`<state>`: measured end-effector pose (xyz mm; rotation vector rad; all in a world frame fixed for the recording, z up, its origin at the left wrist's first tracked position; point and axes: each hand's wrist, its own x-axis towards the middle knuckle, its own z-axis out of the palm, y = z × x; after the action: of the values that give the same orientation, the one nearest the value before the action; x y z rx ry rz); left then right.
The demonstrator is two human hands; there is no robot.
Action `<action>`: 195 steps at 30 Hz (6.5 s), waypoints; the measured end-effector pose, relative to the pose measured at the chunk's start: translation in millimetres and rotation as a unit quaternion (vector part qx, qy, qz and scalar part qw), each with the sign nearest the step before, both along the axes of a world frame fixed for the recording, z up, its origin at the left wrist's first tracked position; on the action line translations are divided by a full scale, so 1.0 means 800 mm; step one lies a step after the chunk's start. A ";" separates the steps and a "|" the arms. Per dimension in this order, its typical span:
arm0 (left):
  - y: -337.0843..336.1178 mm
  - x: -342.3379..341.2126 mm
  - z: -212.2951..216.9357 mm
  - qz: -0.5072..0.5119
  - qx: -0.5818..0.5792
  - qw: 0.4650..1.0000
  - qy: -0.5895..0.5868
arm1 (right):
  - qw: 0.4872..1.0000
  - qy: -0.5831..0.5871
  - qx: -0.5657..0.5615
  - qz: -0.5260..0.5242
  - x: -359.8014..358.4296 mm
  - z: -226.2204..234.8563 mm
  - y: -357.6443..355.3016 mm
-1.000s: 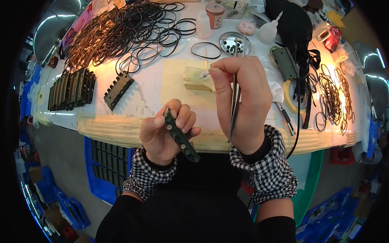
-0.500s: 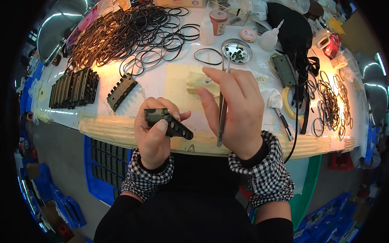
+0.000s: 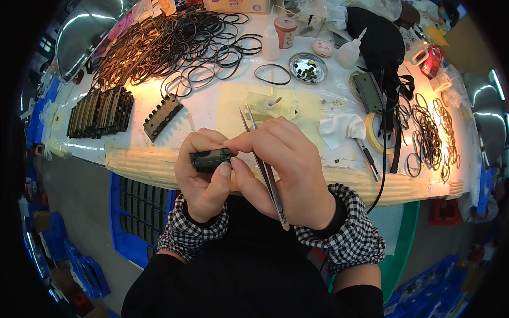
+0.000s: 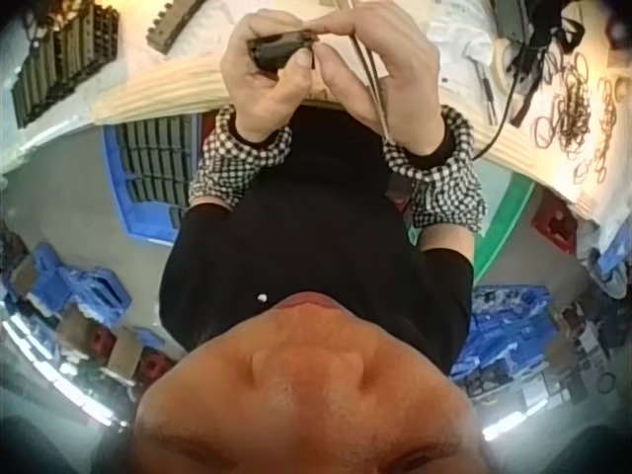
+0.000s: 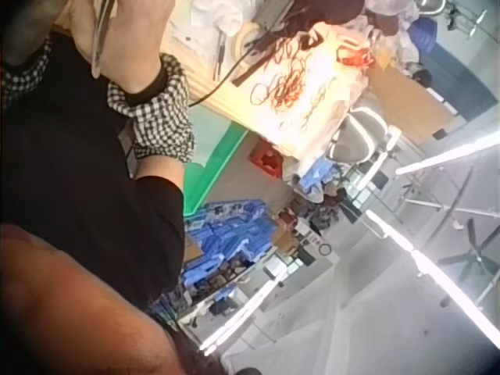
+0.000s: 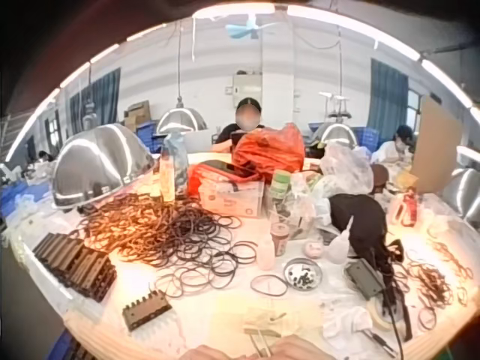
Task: Manually assembling electronic housing components by inserting wire loops using tweezers.
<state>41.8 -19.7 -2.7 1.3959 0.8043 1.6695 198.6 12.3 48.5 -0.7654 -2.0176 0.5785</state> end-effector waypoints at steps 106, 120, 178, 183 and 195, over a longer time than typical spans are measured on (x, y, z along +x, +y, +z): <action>0.023 -0.001 0.020 0.204 0.125 0.878 0.415 | 0.995 0.032 0.092 -0.018 0.011 -0.021 0.018; 0.021 -0.003 0.020 0.193 0.099 0.894 0.391 | 0.989 0.072 0.081 -0.100 0.018 -0.023 0.028; 0.012 0.007 -0.015 -0.256 -0.168 0.892 -0.333 | 0.970 0.183 -0.159 0.004 0.010 -0.010 -0.031; 0.010 0.008 -0.011 -0.233 -0.168 0.903 -0.318 | 0.980 0.162 -0.115 0.006 0.009 -0.011 -0.028; 0.011 0.017 -0.006 -0.147 -0.128 0.948 -0.250 | 0.982 0.157 -0.100 -0.009 0.006 -0.006 -0.030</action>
<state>55.7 -11.1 -7.3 0.8113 0.4686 1.5237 203.4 -12.0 43.6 -0.7573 -1.6779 0.8465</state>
